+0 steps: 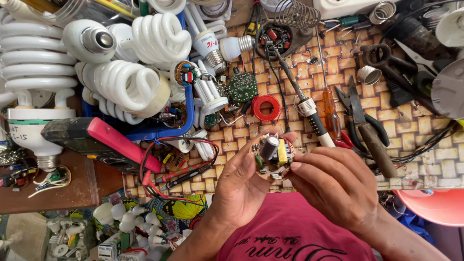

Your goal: The person uses a soldering iron to work on a small green circuit board, repeatedly applying heat to various points. They also use a screwdriver to adjust components on the board. The workspace is cluttered with CFL bulbs and tools.

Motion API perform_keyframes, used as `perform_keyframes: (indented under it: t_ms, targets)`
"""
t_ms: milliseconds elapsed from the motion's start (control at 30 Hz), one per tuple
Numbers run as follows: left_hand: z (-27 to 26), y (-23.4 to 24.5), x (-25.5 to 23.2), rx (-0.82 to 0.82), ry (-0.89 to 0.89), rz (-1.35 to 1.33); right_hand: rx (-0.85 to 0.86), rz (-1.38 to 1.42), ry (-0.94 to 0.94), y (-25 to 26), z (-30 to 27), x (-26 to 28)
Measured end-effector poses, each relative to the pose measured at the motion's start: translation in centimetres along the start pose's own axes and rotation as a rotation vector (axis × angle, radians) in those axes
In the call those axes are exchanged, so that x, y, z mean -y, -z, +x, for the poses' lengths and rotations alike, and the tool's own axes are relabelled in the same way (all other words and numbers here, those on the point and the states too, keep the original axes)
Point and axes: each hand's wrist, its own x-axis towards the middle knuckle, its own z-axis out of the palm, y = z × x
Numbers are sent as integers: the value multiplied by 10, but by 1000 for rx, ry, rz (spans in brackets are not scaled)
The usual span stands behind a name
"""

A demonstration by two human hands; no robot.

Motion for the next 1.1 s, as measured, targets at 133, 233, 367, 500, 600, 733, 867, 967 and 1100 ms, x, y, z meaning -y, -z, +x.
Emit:
perform_keyframes:
  t_ms: [133,233,367,500,600,733,867,967,1100]
  targets:
    - [0,-2,1,-10,-9,120,2,-70,41,5,-11,-5]
    - [0,-3,6,-123,-88,292,-3,-91,89,7,-17,-9]
    - [-7,-14,7,-138,-447,705,10,-16,129,7,-25,-16]
    - [-14,-11,3,-117,-603,1180,38,26,147,10,-28,-19]
    - [-17,-11,-1,-98,-725,1488,46,47,150,11,-29,-20]
    - [-21,-6,4,-58,-795,1518,53,45,145,11,-30,-21]
    - [-21,-7,4,-19,-853,1701,74,37,175,11,-28,-22]
    - [-21,-10,3,-39,-825,1695,77,27,198,10,-27,-22]
    - [-22,-7,4,-63,-751,1619,79,48,209,7,-26,-23]
